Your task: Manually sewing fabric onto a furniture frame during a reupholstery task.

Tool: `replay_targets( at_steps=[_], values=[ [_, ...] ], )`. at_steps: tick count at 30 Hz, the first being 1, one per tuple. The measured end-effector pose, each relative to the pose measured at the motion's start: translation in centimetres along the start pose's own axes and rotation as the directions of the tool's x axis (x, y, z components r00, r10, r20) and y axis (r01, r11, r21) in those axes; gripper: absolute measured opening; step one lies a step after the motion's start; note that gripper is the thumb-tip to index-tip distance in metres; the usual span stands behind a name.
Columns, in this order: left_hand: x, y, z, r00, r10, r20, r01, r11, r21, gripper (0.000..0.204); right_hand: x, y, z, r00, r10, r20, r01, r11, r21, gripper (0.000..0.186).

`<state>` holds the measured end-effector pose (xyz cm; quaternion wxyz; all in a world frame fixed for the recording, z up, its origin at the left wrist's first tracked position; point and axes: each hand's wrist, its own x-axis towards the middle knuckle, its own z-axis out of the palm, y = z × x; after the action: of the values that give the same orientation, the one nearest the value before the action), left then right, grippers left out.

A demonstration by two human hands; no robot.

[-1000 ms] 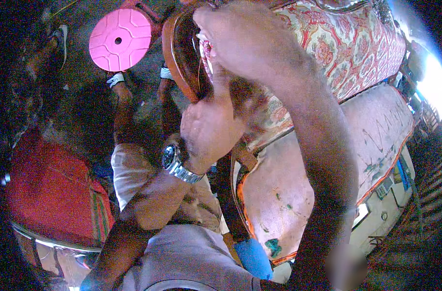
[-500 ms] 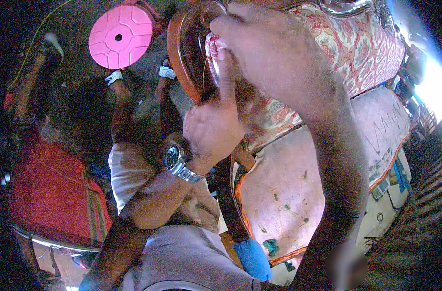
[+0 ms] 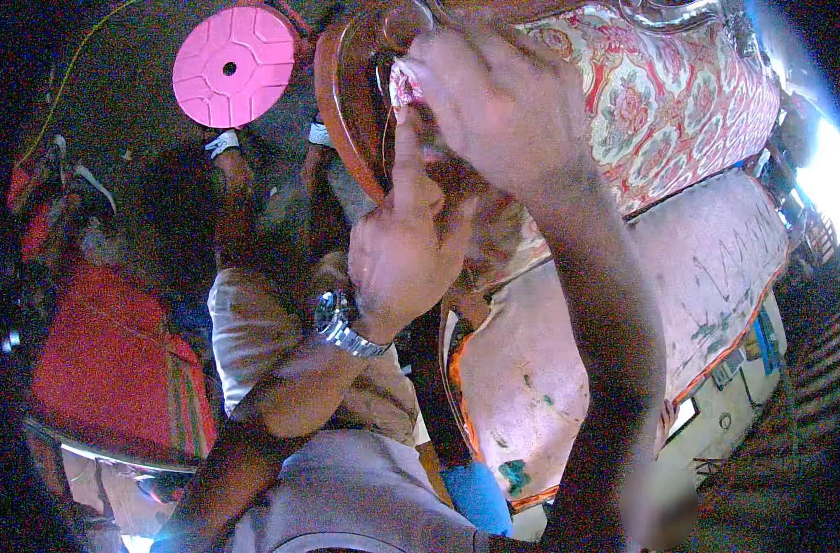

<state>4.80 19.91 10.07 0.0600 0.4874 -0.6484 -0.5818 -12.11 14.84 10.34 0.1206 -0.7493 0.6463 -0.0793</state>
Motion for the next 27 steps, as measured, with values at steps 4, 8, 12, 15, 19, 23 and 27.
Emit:
replay_targets(
  at_steps=[4, 8, 12, 15, 19, 23, 27],
  values=[
    [0.6, 0.3, -0.1, 0.996, 0.003, 0.087, -0.009, 0.998, 0.066, 0.099, 0.0, 0.5, 0.8, 0.991, -0.022, -0.129, 0.024, 1.000, 0.015, 0.014],
    [0.8, 0.2, -0.3, 0.996, 0.027, 0.082, -0.037, 0.992, 0.123, 0.101, 0.0, 0.1, 0.5, 0.994, -0.021, -0.106, 0.018, 0.999, -0.028, 0.015],
    [0.8, 0.2, -0.5, 0.990, -0.009, 0.140, -0.018, 0.982, 0.191, 0.103, -0.1, 0.0, 0.5, 0.997, 0.016, -0.070, -0.019, 0.999, -0.039, 0.017],
    [0.8, -0.1, 0.0, 0.994, 0.019, 0.112, -0.039, 0.982, 0.184, 0.105, 0.3, 0.3, 0.1, 0.998, 0.000, -0.064, 0.000, 1.000, 0.007, 0.016],
    [0.9, 0.3, -0.5, 0.990, -0.015, 0.139, -0.017, 0.974, 0.226, 0.103, 1.8, 0.3, -1.0, 0.995, -0.033, 0.092, 0.030, 0.999, 0.026, 0.011],
    [1.1, 0.6, -0.6, 0.979, -0.074, 0.192, 0.026, 0.969, 0.244, 0.104, 2.3, -0.1, -1.4, 0.977, 0.045, 0.207, -0.058, 0.997, 0.056, 0.011],
    [1.0, 0.2, -0.5, 0.983, -0.054, 0.177, 0.010, 0.971, 0.238, 0.106, 2.4, 0.0, -1.8, 0.969, -0.003, 0.249, -0.006, 0.999, 0.033, 0.012]
  ],
)
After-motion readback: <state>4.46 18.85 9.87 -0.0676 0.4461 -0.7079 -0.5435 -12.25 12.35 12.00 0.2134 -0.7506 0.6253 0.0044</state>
